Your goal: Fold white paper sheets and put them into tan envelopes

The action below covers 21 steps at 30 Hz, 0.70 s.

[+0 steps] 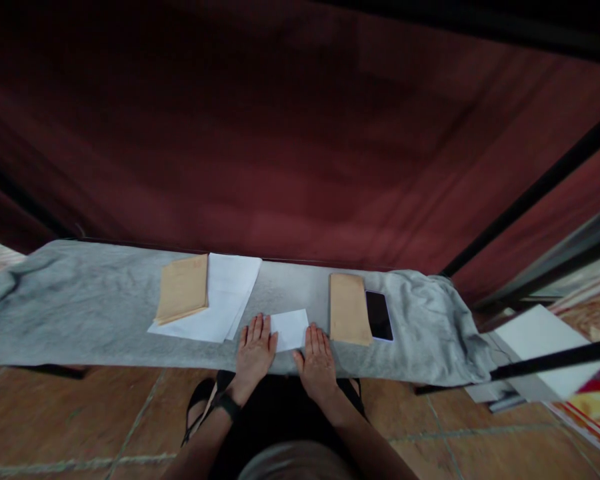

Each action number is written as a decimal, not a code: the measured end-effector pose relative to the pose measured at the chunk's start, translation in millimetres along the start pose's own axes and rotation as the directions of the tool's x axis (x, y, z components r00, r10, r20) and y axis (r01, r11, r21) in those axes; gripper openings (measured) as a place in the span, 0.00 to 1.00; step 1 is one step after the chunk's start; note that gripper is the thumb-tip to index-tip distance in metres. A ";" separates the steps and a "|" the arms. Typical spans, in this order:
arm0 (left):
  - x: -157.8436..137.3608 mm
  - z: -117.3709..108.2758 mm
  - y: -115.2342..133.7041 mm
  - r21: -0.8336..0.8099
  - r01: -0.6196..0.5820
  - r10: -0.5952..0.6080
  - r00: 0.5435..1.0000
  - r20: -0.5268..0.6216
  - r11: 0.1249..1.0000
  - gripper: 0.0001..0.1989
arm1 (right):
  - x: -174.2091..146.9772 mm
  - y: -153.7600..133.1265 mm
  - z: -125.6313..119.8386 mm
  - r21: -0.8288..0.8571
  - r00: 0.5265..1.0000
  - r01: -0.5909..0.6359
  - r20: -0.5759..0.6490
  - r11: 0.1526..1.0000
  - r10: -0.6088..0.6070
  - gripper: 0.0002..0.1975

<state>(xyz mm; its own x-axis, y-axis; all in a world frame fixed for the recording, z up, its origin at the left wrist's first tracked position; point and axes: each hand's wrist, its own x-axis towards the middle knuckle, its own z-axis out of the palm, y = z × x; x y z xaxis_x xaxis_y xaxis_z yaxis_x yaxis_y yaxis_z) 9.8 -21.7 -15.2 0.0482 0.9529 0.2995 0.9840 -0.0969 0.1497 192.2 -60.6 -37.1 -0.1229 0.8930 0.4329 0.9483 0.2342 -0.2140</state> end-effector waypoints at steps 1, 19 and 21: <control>4.1 -3.3 -0.1 -0.008 0.005 -0.005 1.000 0.006 1.000 0.27 | -2.3 -0.5 -1.5 -0.005 1.000 -0.003 0.000 1.000 0.003 0.32; 45.8 -16.2 -29.4 -0.681 0.403 -0.295 0.915 0.277 0.611 0.06 | 16.8 8.6 -16.8 0.122 1.000 -0.005 0.012 0.993 0.004 0.26; 37.6 -11.7 -23.3 -0.745 0.454 -0.417 0.871 0.258 0.488 0.05 | 28.3 4.4 -20.7 0.157 1.000 0.004 0.018 0.988 -0.007 0.27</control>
<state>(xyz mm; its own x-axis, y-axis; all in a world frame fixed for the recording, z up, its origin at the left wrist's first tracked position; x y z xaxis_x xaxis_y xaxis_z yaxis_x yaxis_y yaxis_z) -13.4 13.0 3.7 -0.3239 0.9450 -0.0447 0.3739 0.1713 0.9115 199.0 -42.2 -7.7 -0.1343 0.8981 0.4187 0.8903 0.2948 -0.3469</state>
